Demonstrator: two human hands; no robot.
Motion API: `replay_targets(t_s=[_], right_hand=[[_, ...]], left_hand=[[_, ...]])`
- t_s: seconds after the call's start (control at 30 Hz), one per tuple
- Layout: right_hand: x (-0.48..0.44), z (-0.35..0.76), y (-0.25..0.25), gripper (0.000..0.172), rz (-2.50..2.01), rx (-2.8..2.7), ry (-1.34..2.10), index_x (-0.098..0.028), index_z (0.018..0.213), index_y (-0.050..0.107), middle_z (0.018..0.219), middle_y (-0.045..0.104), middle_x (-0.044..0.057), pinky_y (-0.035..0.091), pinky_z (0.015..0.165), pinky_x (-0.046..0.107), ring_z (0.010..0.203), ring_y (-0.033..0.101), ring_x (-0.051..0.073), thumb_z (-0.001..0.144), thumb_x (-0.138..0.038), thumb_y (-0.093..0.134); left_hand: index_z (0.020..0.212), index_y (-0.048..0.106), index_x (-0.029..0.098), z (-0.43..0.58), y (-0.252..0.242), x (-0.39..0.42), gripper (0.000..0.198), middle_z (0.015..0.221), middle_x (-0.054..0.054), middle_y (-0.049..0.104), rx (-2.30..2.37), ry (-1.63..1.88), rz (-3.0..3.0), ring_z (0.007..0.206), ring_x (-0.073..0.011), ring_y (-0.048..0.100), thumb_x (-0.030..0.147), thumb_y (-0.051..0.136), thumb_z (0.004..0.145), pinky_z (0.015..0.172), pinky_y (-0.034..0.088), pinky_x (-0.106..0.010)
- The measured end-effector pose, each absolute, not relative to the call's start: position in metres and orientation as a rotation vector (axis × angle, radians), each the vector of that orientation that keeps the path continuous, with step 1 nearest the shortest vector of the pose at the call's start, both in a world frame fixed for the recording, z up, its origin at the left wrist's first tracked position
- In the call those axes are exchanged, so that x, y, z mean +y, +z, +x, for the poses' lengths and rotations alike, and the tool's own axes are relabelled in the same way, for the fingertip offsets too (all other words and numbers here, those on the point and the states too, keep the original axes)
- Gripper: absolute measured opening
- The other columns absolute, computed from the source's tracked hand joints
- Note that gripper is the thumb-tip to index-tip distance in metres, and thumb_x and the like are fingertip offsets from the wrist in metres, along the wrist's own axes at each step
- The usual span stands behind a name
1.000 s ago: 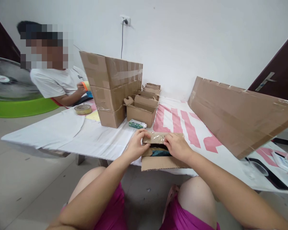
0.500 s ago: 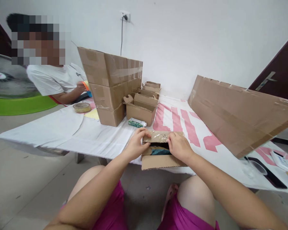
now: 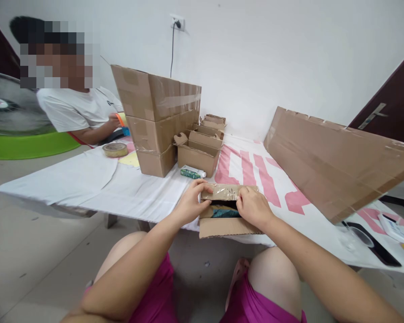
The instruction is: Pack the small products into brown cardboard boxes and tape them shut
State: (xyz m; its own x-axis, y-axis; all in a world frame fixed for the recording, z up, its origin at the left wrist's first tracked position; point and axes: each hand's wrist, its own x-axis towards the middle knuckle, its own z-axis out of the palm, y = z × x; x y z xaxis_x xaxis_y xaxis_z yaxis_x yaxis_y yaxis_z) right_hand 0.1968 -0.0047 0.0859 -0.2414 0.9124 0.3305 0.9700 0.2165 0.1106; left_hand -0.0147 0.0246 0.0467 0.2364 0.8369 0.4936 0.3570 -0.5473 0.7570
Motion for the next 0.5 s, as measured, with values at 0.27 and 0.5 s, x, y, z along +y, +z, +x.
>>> replay_targets(t_s=[0.27, 0.5], right_hand=[[-0.004, 0.207, 0.085, 0.014, -1.827, -2.251, -0.407, -0.021, 0.073, 0.05, 0.082, 0.062, 0.005, 0.038, 0.066, 0.029, 0.075, 0.056, 0.018, 0.085, -0.02, 0.042], [-0.004, 0.222, 0.084, 0.014, -1.741, -2.129, -0.106, -0.021, 0.081, 0.054, 0.082, 0.064, 0.003, 0.04, 0.067, 0.028, 0.074, 0.058, 0.017, 0.086, -0.026, 0.041]], left_hand=[[0.087, 0.058, 0.02, -0.016, 0.044, 0.026, 0.028, 0.113, -0.005, 0.05, 1.088, 1.278, 2.023, 0.11, -0.022, 0.054, 0.003, 0.058, 0.066, 0.098, 0.044, -0.039], [0.086, 0.057, 0.019, -0.014, 0.041, 0.029, 0.03, 0.111, -0.005, 0.048, 1.061, 1.31, 2.031, 0.11, -0.0206, 0.052, -0.001, 0.055, 0.064, 0.098, 0.044, -0.036]])
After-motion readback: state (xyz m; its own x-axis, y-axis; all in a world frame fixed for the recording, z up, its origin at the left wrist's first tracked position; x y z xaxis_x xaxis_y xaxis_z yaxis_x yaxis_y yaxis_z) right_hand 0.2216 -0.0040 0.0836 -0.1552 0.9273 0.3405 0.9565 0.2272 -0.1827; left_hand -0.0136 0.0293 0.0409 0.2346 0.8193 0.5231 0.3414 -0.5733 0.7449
